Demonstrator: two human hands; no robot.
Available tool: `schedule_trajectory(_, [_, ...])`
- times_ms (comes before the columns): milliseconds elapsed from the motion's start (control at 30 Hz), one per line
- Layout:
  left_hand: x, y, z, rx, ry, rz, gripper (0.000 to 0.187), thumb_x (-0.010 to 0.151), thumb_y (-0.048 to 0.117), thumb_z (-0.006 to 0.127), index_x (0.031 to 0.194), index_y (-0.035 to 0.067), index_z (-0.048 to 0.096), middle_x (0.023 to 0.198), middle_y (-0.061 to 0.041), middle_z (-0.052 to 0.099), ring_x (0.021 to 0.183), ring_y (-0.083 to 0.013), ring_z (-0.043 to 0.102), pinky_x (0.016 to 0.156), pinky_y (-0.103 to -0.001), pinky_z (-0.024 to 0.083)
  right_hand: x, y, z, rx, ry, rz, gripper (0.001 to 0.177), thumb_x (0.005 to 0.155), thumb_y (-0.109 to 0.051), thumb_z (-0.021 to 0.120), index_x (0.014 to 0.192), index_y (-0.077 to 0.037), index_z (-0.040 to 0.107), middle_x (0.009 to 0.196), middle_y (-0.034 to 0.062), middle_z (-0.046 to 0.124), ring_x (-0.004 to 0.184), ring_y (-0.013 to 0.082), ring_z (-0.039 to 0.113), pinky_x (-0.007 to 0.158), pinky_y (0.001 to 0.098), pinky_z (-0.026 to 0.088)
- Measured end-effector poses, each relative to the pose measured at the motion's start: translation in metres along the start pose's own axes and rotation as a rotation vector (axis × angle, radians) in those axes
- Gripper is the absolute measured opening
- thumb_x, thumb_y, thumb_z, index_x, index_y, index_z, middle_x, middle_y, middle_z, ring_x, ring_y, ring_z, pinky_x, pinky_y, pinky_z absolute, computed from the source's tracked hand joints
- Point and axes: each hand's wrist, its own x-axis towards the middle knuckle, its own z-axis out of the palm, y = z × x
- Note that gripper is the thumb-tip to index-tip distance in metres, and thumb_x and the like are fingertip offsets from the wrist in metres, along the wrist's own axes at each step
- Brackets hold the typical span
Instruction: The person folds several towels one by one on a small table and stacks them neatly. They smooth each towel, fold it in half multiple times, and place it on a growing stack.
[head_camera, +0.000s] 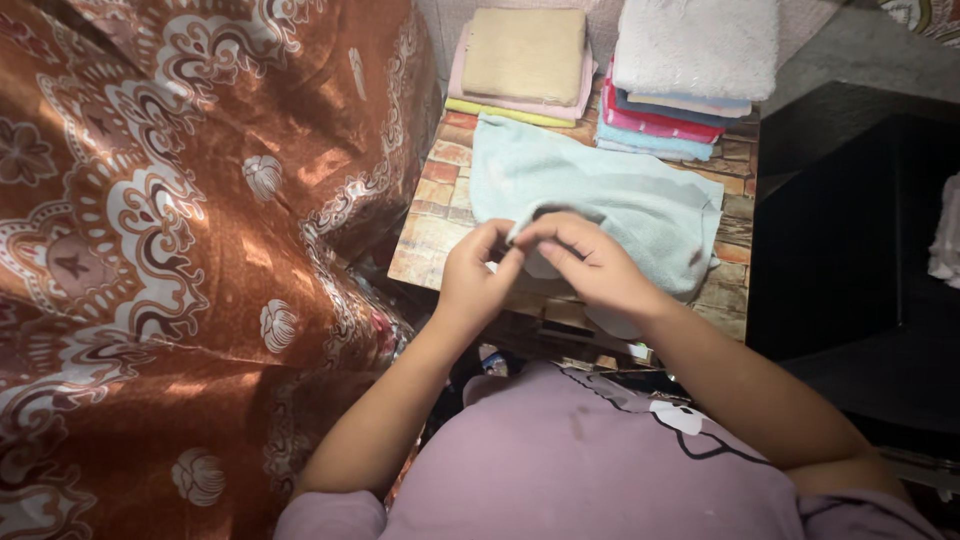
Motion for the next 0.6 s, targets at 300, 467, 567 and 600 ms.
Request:
schedule_trajectory(300, [0.009,-0.036,-0.014,-0.749,0.213,-0.482,0.010,0.101,0.009,0.049,0.110,0.007,0.052,0.085,-0.002,0.061,0.061,-0.0063,0.053,0.049,-0.023,0.044,-0.009,-0.014,-0.018,-0.786,-0.365,0.182,0.030,0.085,-0.044,0.074,0.100,-0.018,0.070,0.095,0.0014,0.071,0.095,0.0271,0.067,0.104,0.0487,0.041])
schedule_trajectory(467, [0.003,-0.039,-0.021,-0.409,0.294,-0.222,0.015,0.103,0.003,0.049,0.117,0.006,0.051,0.095,-0.001,0.057,0.077,-0.0062,0.051,0.065,-0.023,0.043,-0.039,-0.028,-0.029,-1.163,-0.353,0.135,0.033,0.073,-0.046,0.078,0.095,-0.021,0.074,0.085,0.0020,0.068,0.099,0.0282,0.065,0.112,0.0727,0.012])
schedule_trajectory(567, [-0.003,-0.034,-0.031,-0.227,0.344,-0.160,0.017,0.101,0.003,0.049,0.117,0.006,0.051,0.098,0.000,0.055,0.081,-0.0079,0.049,0.071,-0.024,0.043,-0.050,-0.034,-0.041,-1.251,-0.540,0.538,0.036,0.084,-0.052,0.073,0.106,-0.024,0.071,0.089,0.0000,0.069,0.105,0.0243,0.064,0.120,0.0761,0.000])
schedule_trajectory(600, [-0.006,-0.032,-0.035,-0.154,0.358,-0.101,0.017,0.101,0.003,0.049,0.118,0.005,0.051,0.102,0.001,0.054,0.086,-0.0083,0.050,0.078,-0.024,0.045,-0.054,-0.035,-0.046,-1.274,-0.492,0.573,0.030,0.086,-0.046,0.072,0.105,-0.023,0.072,0.090,0.0012,0.070,0.104,0.0246,0.064,0.120,0.0752,0.003])
